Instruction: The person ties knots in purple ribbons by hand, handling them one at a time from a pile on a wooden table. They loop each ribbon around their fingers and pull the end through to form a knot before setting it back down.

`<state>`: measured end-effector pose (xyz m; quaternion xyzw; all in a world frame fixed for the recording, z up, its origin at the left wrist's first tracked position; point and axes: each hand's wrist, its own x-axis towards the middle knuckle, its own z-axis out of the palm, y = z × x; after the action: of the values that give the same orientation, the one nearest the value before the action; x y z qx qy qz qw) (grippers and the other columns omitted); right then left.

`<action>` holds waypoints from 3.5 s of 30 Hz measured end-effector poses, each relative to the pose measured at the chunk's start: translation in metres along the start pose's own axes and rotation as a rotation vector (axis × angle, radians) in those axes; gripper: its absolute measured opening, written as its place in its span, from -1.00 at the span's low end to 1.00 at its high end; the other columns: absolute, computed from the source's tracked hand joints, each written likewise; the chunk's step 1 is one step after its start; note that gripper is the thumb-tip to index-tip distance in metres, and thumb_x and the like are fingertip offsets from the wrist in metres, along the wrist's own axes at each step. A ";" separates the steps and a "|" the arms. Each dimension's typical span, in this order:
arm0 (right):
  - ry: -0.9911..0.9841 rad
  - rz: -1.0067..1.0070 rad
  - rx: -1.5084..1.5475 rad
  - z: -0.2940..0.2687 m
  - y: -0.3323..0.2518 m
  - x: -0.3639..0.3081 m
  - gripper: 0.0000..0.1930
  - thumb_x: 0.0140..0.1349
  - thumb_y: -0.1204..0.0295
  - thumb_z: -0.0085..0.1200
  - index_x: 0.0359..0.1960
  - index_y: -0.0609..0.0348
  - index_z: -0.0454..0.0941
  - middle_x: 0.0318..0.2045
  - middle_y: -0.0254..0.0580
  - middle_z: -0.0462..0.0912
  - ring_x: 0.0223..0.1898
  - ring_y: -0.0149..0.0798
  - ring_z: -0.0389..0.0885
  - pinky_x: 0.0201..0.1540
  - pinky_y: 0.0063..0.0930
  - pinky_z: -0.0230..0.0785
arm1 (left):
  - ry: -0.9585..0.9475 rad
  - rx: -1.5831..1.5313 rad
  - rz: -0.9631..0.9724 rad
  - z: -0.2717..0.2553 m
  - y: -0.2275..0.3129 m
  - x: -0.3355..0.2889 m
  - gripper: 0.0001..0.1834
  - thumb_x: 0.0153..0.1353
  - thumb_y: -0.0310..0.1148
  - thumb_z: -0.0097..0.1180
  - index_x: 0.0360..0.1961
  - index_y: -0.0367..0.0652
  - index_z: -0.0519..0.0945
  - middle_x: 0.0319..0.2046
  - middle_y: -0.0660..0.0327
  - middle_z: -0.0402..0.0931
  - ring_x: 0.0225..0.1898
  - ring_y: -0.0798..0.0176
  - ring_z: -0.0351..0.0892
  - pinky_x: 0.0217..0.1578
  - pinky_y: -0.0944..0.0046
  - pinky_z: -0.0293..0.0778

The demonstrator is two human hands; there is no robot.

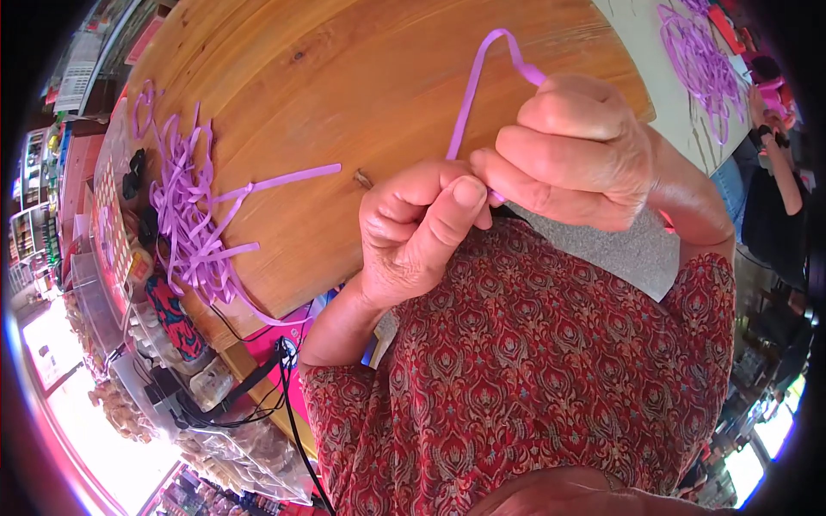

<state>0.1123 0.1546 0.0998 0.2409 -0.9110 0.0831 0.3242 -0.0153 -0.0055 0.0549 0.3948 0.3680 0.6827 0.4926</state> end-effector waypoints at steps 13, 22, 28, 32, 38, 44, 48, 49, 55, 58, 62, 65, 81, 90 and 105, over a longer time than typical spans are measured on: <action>0.113 0.444 0.344 0.016 0.004 -0.006 -0.71 -0.10 0.53 0.25 -0.27 0.32 0.56 -0.46 -0.17 0.51 -0.48 -0.24 0.48 -0.46 -0.45 0.32 | -0.064 0.687 0.417 -0.014 -0.011 0.010 -0.88 0.15 -0.58 0.08 -0.27 -0.32 0.47 -0.52 0.13 0.36 -0.56 0.22 0.29 -0.53 0.32 0.25; 0.004 0.539 0.417 0.009 0.003 -0.007 -0.70 0.04 0.23 0.20 -0.39 0.24 0.50 -0.50 -0.21 0.46 -0.50 -0.23 0.43 -0.46 -0.40 0.26 | 0.062 1.014 0.425 -0.011 -0.004 0.009 -0.82 0.07 -0.53 0.18 -0.28 -0.27 0.50 -0.58 0.15 0.32 -0.62 0.18 0.33 -0.62 0.28 0.26; -0.096 0.525 0.280 0.025 -0.003 -0.005 -0.68 0.14 0.19 0.11 -0.48 0.22 0.42 -0.57 -0.18 0.36 -0.52 -0.15 0.37 -0.44 -0.34 0.22 | 0.050 1.145 0.468 -0.012 -0.007 0.009 -0.80 0.03 -0.49 0.21 -0.29 -0.25 0.51 -0.59 0.13 0.32 -0.64 0.11 0.36 -0.65 0.22 0.29; -0.207 0.781 0.630 0.030 -0.004 -0.007 -0.69 0.24 0.23 0.03 -0.49 0.25 0.39 -0.59 -0.18 0.34 -0.55 -0.16 0.35 -0.46 -0.35 0.21 | 0.093 1.206 0.557 -0.012 -0.010 0.004 -0.78 0.00 -0.51 0.21 -0.29 -0.25 0.51 -0.61 0.15 0.29 -0.66 0.15 0.34 -0.68 0.23 0.25; 0.120 0.798 0.793 0.043 -0.022 -0.002 -0.72 0.27 0.33 0.00 -0.52 0.28 0.39 -0.63 -0.25 0.31 -0.60 -0.27 0.31 -0.51 -0.46 0.18 | 0.093 1.357 0.737 -0.020 -0.013 0.004 -0.75 -0.07 -0.54 0.23 -0.30 -0.28 0.51 -0.65 0.22 0.25 -0.70 0.23 0.30 -0.73 0.27 0.18; 0.197 0.630 0.585 0.045 -0.031 -0.002 -0.76 0.24 0.40 0.03 -0.53 0.27 0.37 -0.58 -0.24 0.32 -0.56 -0.28 0.29 -0.53 -0.46 0.15 | -0.102 0.946 0.657 -0.022 -0.002 0.005 -0.78 -0.03 -0.53 0.26 -0.33 -0.28 0.52 -0.65 0.19 0.39 -0.69 0.20 0.38 -0.70 0.29 0.25; 0.210 0.607 0.555 0.040 -0.028 0.000 -0.79 0.23 0.40 0.05 -0.49 0.27 0.39 -0.56 -0.20 0.34 -0.54 -0.26 0.28 -0.52 -0.46 0.15 | -0.062 0.785 0.421 -0.015 0.003 0.002 -0.86 0.08 -0.48 0.22 -0.37 -0.28 0.53 -0.60 0.18 0.46 -0.63 0.29 0.44 -0.65 0.33 0.30; 0.220 0.598 0.530 0.040 -0.027 0.002 -0.79 0.21 0.40 0.08 -0.48 0.26 0.39 -0.56 -0.20 0.34 -0.54 -0.25 0.28 -0.52 -0.45 0.14 | 0.027 0.578 0.291 -0.010 0.002 0.002 -0.89 0.14 -0.45 0.17 -0.40 -0.27 0.53 -0.63 0.23 0.44 -0.64 0.38 0.39 -0.66 0.37 0.25; 0.231 0.452 0.220 0.046 -0.017 0.000 -0.79 0.05 0.45 0.23 -0.43 0.25 0.42 -0.54 -0.20 0.38 -0.51 -0.26 0.31 -0.50 -0.45 0.18 | 0.268 -0.183 -0.342 -0.011 0.012 0.010 -0.73 0.34 -0.29 -0.07 -0.45 -0.24 0.50 -0.72 0.46 0.21 -0.71 0.59 0.03 -0.69 0.50 -0.10; 0.229 0.528 0.317 0.045 -0.010 -0.005 -0.77 -0.02 0.49 0.28 -0.39 0.25 0.45 -0.50 -0.20 0.42 -0.47 -0.31 0.37 -0.46 -0.50 0.23 | 0.133 -0.351 -0.243 -0.021 0.000 0.010 -0.72 0.34 -0.28 -0.08 -0.40 -0.26 0.50 -0.72 0.47 0.18 -0.71 0.58 0.00 -0.69 0.50 -0.09; 0.326 0.669 0.615 0.043 -0.006 -0.013 -0.74 -0.03 0.54 0.27 -0.28 0.28 0.51 -0.39 -0.21 0.49 -0.38 -0.39 0.42 -0.39 -0.58 0.28 | 0.220 -0.218 -0.026 -0.015 -0.013 0.010 -0.76 0.34 -0.28 -0.09 -0.24 -0.27 0.46 -0.66 0.44 0.21 -0.68 0.57 0.01 -0.67 0.49 -0.05; 0.431 0.704 0.788 0.049 -0.011 -0.014 -0.73 0.02 0.55 0.23 -0.21 0.30 0.53 -0.36 -0.21 0.49 -0.35 -0.41 0.42 -0.33 -0.60 0.27 | 0.254 -0.178 0.043 -0.017 -0.018 0.011 -0.74 0.31 -0.31 -0.03 -0.09 -0.26 0.41 -0.59 0.42 0.24 -0.63 0.56 0.06 -0.61 0.51 0.00; 0.634 1.063 1.518 0.068 -0.016 -0.019 -0.77 0.23 0.38 0.07 -0.16 0.27 0.56 -0.35 -0.37 0.51 -0.35 -0.51 0.41 -0.28 -0.61 0.27 | 0.242 0.483 0.413 -0.024 -0.019 0.017 -0.62 -0.02 -0.60 0.26 -0.10 -0.19 0.60 -0.26 0.32 0.33 -0.45 0.51 0.17 -0.41 0.53 0.17; 0.606 1.041 1.442 0.075 -0.022 -0.004 -0.74 0.24 0.39 0.06 -0.11 0.28 0.56 -0.41 -0.37 0.55 -0.35 -0.52 0.44 -0.27 -0.63 0.29 | 0.225 0.579 0.479 -0.025 -0.014 0.017 -0.67 -0.06 -0.62 0.28 -0.19 -0.21 0.63 -0.28 0.25 0.38 -0.27 0.40 0.35 -0.27 0.48 0.32; 0.614 0.955 0.817 0.063 -0.034 0.012 -0.78 0.24 0.58 -0.01 -0.10 0.37 0.53 -0.29 -0.23 0.53 -0.26 -0.46 0.47 -0.18 -0.65 0.32 | 0.253 -0.515 0.020 -0.030 -0.021 0.004 -0.75 0.16 -0.42 0.16 -0.14 -0.28 0.56 -0.35 0.34 0.47 -0.43 0.47 0.31 -0.45 0.46 0.20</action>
<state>0.0863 0.1013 0.0588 -0.1175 -0.6801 0.6168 0.3783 -0.0347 -0.0001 0.0242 0.1719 0.2374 0.8023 0.5200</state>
